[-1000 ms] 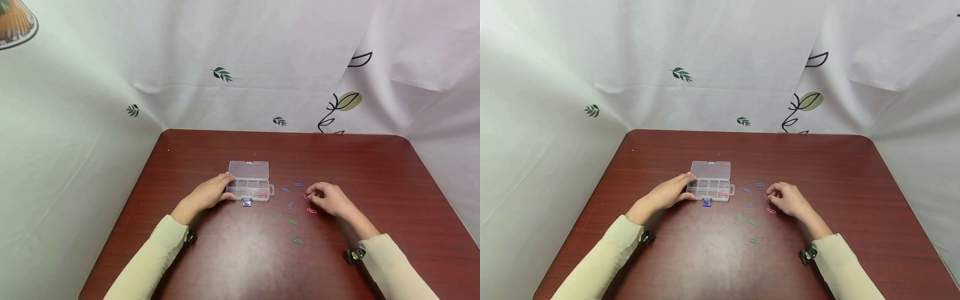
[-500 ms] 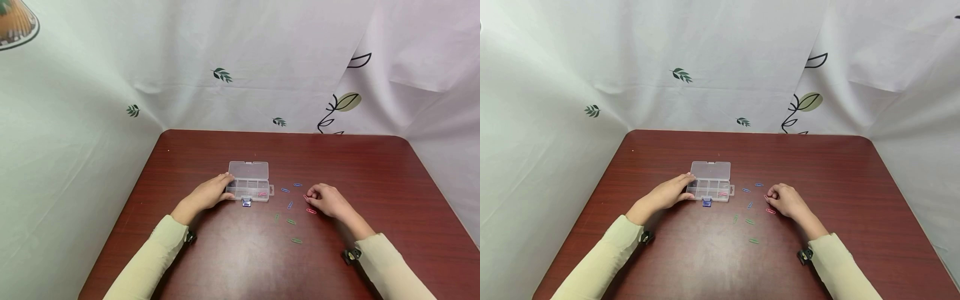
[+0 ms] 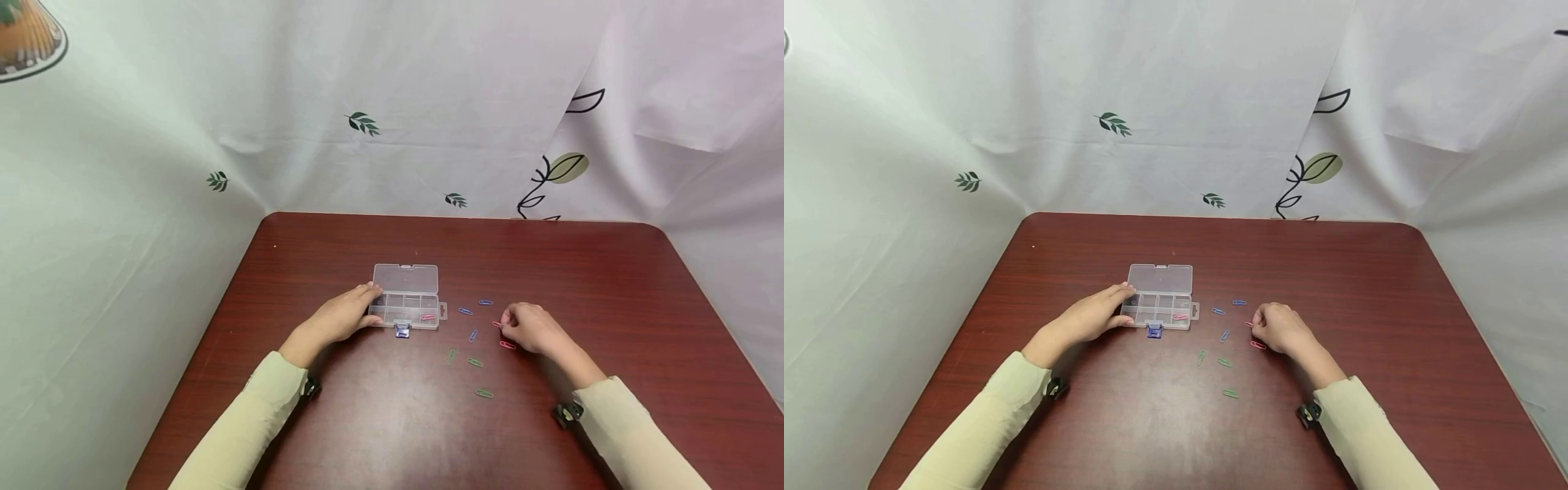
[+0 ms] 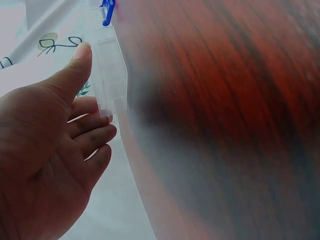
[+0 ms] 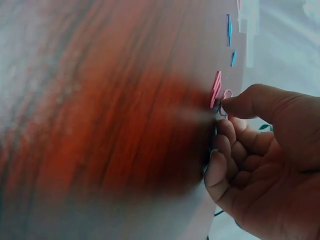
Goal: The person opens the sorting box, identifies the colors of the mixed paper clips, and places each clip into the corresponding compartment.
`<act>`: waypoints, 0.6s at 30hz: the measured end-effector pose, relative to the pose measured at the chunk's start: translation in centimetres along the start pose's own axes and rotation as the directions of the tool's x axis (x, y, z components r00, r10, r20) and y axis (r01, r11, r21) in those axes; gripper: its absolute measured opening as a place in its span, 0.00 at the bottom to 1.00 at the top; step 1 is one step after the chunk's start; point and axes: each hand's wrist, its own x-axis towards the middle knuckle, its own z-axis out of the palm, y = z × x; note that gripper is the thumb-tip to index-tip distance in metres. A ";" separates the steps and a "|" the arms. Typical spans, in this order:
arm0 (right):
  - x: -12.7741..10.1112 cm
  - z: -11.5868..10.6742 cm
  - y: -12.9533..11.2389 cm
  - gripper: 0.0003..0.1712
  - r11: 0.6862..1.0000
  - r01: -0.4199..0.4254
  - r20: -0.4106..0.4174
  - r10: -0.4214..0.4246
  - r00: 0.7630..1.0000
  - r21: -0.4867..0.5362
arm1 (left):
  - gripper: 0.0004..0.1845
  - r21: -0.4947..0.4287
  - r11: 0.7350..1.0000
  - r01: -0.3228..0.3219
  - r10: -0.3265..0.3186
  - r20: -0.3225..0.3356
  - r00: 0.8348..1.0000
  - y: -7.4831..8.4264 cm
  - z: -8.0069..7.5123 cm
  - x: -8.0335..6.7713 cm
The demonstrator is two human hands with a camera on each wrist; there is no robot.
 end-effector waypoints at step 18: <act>1.3 -0.3 -2.0 0.03 0.989 0.146 -0.138 -0.139 0.981 0.039 | 0.33 -0.006 1.000 0.005 -0.005 0.003 1.000 -0.1 0.1 0.1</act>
